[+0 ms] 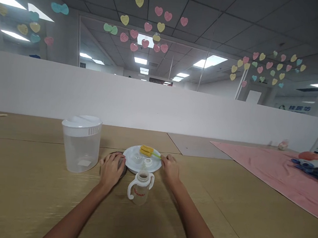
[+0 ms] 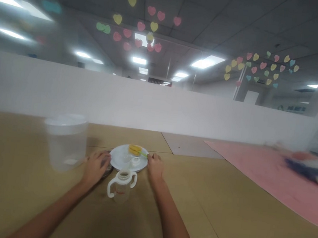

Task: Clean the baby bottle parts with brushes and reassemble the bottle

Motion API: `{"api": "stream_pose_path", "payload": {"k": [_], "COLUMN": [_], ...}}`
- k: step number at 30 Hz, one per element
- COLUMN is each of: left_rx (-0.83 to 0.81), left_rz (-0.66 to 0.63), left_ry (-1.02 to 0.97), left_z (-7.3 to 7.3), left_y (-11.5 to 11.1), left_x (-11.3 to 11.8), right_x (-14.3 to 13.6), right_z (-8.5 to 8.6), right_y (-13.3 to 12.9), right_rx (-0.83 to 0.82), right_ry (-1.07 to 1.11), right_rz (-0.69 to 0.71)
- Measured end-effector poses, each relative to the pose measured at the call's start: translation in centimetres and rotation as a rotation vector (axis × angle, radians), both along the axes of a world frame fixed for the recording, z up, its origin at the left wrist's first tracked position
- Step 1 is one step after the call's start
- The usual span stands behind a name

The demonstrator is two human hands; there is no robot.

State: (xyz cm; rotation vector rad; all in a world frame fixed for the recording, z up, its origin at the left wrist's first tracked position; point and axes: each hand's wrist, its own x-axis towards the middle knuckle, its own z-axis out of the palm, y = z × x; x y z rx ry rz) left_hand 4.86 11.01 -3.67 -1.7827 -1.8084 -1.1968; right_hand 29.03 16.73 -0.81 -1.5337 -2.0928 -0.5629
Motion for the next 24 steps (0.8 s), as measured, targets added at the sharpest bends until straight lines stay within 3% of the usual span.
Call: {"api": "stream_pose_path", "payload": {"k": [7, 10, 17, 24], "left_rx": [0.013, -0.018, -0.138, -0.158], "left_rz": [-0.086, -0.108, -0.292, -0.347], "left_ry": [0.023, 0.008, 0.038, -0.013], "left_z": [-0.3, -0.3, -0.6, -0.4], "left_y": [0.1, 0.0, -0.4, -0.5], "left_x": [0.3, 0.4, 0.8, 1.2], "right_x": [-0.8, -0.9, -0.2, -0.3], "right_z": [0.0, 0.2, 0.6, 0.1], "right_y": [-0.8, -1.3, -1.5, -1.2], "right_rx": [-0.046, -0.046, -0.052, -0.013], "right_ry": [-0.042, 0.008, 0.053, 0.073], "right_rz": [0.185, 0.157, 0.134, 0.181]}}
